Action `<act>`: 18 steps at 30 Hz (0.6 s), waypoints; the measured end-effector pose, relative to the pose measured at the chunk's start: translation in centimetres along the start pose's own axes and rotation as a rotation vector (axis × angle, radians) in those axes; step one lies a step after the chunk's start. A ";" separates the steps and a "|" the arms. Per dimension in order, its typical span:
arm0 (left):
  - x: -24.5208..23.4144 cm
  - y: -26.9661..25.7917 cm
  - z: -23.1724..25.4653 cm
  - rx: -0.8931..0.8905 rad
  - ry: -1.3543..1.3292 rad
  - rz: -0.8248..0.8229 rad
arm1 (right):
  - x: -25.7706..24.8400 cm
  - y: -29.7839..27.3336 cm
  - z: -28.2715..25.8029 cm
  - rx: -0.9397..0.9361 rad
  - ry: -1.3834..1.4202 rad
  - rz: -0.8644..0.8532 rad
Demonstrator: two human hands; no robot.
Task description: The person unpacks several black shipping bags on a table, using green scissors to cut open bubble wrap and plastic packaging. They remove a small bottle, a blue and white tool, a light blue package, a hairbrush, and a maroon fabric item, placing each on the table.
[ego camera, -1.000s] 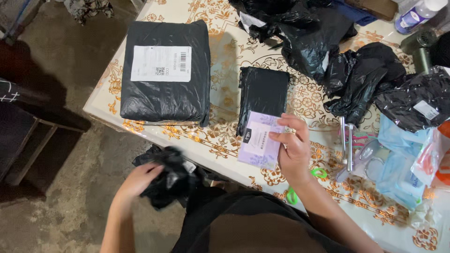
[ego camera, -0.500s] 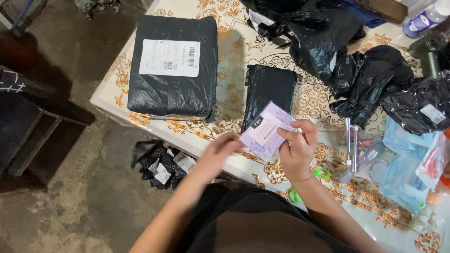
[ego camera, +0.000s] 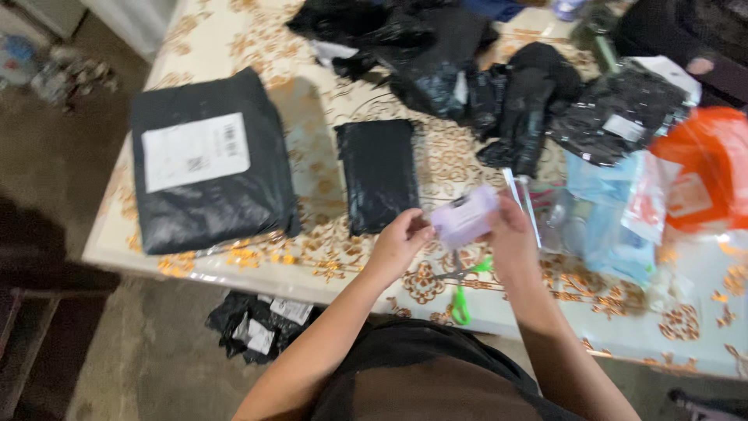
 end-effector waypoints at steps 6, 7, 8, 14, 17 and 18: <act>1.7 1.9 -1.5 -0.147 -0.017 -0.099 | -14.8 4.7 4.1 0.055 0.074 0.383; 2.0 2.1 -1.7 -0.111 -0.009 -0.101 | -15.6 4.8 4.5 0.042 0.025 0.383; 2.2 2.3 -2.0 -0.121 0.000 -0.105 | -16.0 4.9 4.7 0.030 -0.025 0.384; 2.4 2.4 -1.5 -0.201 0.018 -0.131 | -10.5 3.7 -1.3 -0.526 -1.250 0.336; 2.0 2.5 -0.7 -0.289 0.031 -0.112 | -5.2 6.7 -3.5 -0.397 -1.127 0.090; 2.0 2.6 -0.5 -0.304 0.037 -0.107 | -3.2 7.7 -4.2 -0.471 -1.184 -0.001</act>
Point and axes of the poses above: each hand's wrist, its own y-axis towards the middle knuckle, its own x-axis out of the palm, z = x × y, the point moved 3 cm from there along y, towards the middle knuckle, and after that the axes turned 15 degrees about -x, right-handed, at the moved point
